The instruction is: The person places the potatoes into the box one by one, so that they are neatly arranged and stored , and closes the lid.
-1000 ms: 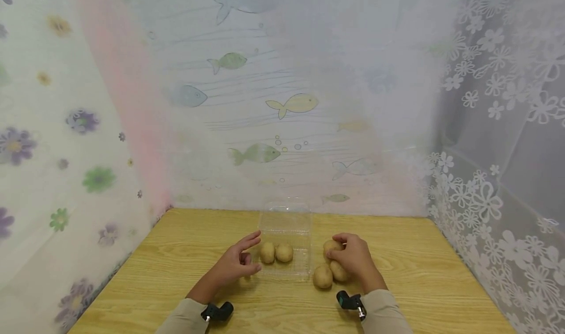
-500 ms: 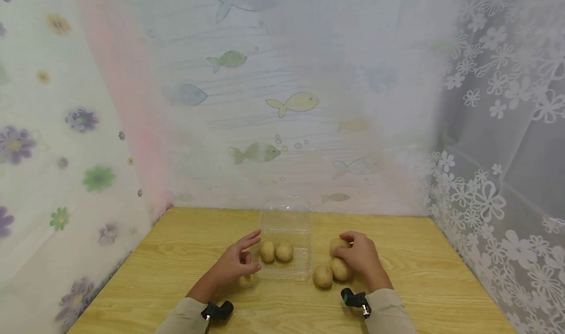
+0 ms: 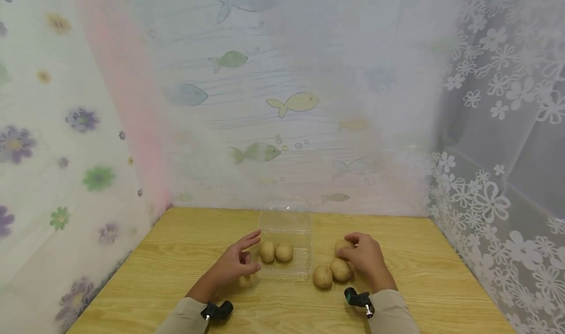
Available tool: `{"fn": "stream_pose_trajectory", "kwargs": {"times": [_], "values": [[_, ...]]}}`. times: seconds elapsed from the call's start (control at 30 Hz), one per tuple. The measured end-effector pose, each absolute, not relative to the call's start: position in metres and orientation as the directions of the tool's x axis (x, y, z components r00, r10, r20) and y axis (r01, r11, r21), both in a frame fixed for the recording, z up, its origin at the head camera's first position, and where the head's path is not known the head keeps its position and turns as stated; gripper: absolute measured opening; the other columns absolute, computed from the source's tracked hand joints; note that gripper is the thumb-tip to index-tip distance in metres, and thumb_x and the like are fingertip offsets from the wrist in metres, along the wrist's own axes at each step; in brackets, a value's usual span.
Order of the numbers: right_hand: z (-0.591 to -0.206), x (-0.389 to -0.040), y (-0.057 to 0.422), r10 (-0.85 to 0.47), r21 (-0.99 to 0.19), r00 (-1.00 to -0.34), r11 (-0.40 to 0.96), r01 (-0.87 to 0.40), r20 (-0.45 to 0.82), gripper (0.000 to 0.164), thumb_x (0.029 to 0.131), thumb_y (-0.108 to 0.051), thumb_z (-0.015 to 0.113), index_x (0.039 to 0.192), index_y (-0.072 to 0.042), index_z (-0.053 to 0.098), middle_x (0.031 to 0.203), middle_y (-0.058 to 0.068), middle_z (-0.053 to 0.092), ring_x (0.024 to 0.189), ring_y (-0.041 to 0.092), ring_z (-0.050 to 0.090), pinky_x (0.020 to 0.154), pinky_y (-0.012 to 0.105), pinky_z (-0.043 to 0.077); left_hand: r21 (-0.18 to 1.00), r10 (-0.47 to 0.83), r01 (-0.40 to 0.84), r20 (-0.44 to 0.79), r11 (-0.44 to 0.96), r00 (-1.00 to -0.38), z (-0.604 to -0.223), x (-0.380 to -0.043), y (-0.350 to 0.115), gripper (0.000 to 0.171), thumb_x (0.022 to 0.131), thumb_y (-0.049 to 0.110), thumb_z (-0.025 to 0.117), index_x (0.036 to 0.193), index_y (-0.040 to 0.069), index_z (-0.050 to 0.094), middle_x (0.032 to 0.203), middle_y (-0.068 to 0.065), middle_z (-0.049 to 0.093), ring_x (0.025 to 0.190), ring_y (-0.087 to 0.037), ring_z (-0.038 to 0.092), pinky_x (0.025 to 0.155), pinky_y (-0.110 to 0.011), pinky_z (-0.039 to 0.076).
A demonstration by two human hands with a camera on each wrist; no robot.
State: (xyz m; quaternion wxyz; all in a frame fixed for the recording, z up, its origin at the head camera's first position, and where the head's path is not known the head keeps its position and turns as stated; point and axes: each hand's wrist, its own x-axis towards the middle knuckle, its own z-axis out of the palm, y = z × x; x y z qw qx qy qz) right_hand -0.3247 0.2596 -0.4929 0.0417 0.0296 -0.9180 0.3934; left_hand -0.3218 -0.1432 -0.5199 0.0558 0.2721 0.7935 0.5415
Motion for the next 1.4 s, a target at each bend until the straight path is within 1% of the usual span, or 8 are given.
{"fn": "stream_pose_trajectory", "kwargs": {"times": [0.2,0.4,0.73,0.87,0.97,1.17,1.3,1.4], "values": [[-0.491,-0.324,0.263,-0.023,-0.688,-0.994,0.720,-0.089,0.105,0.062,0.086,-0.035,0.084,0.133,0.001,0.066,0.135,0.023,0.066,0.117,0.039,0.064,0.095,0.053,0.053,0.889,0.488,0.366,0.199,0.274,-0.850,-0.520,-0.322,-0.143,0.087,0.094,0.016,0.077,0.165,0.010,0.027,0.173,-0.003,0.019,0.063,-0.006,0.043,0.057,-0.022,0.045],[-0.489,-0.323,0.271,-0.024,-0.650,-0.997,0.757,-0.064,0.069,0.065,0.087,-0.044,0.081,0.131,0.001,0.067,0.130,0.026,0.065,0.120,0.044,0.061,0.096,0.057,0.051,0.886,0.491,0.375,0.207,0.272,-0.846,-0.521,-0.323,-0.143,0.086,0.095,0.016,0.077,0.165,0.010,0.027,0.173,-0.005,0.019,0.062,-0.005,0.042,0.057,-0.022,0.044],[-0.476,-0.311,0.290,-0.006,-0.687,-0.997,0.725,0.051,-0.080,0.074,0.089,-0.060,0.074,0.129,0.002,0.065,0.128,0.023,0.066,0.108,0.034,0.064,0.086,0.049,0.054,0.889,0.485,0.378,0.219,0.259,-0.847,-0.519,-0.314,-0.141,0.088,0.095,0.020,0.078,0.165,0.008,0.027,0.174,-0.006,0.017,0.063,-0.005,0.042,0.059,-0.021,0.044],[-0.474,-0.309,0.297,-0.018,-0.634,-0.997,0.772,0.037,-0.081,0.079,0.091,-0.064,0.068,0.129,0.006,0.064,0.129,0.029,0.065,0.113,0.043,0.063,0.090,0.054,0.053,0.897,0.482,0.359,0.203,0.258,-0.852,-0.519,-0.309,-0.139,0.088,0.094,0.020,0.078,0.165,0.011,0.026,0.173,-0.004,0.018,0.063,-0.003,0.043,0.059,-0.021,0.045],[-0.475,-0.307,0.302,-0.038,-0.617,-0.996,0.787,0.018,-0.077,0.082,0.094,-0.064,0.065,0.134,0.007,0.061,0.131,0.031,0.063,0.116,0.047,0.062,0.091,0.057,0.053,0.901,0.484,0.346,0.187,0.262,-0.855,-0.520,-0.303,-0.136,0.088,0.095,0.019,0.077,0.166,0.011,0.025,0.174,-0.004,0.018,0.063,-0.003,0.045,0.059,-0.021,0.047],[-0.481,-0.308,0.307,-0.140,-0.638,-0.990,0.759,-0.129,0.034,0.068,0.100,-0.051,0.064,0.149,-0.005,0.055,0.139,0.029,0.060,0.125,0.052,0.056,0.095,0.062,0.050,0.890,0.451,0.354,0.201,0.286,-0.870,-0.518,-0.295,-0.133,0.089,0.094,0.017,0.078,0.165,0.011,0.027,0.173,-0.007,0.019,0.065,-0.004,0.046,0.060,-0.021,0.046],[-0.483,-0.308,0.309,-0.171,-0.614,-0.982,0.768,-0.184,0.080,0.052,0.103,-0.043,0.063,0.143,-0.008,0.063,0.134,0.027,0.064,0.121,0.051,0.059,0.093,0.062,0.051,0.888,0.446,0.355,0.202,0.291,-0.872,-0.518,-0.289,-0.131,0.089,0.093,0.020,0.079,0.165,0.009,0.027,0.174,-0.005,0.018,0.066,-0.005,0.044,0.059,-0.021,0.045],[-0.483,-0.305,0.311,-0.167,-0.607,-0.984,0.775,-0.174,0.068,0.051,0.104,-0.044,0.062,0.139,-0.006,0.066,0.131,0.025,0.066,0.119,0.048,0.062,0.093,0.061,0.052,0.889,0.442,0.353,0.202,0.292,-0.874,-0.518,-0.284,-0.129,0.089,0.093,0.020,0.079,0.165,0.009,0.028,0.173,-0.004,0.019,0.065,-0.006,0.044,0.059,-0.021,0.045]]}}
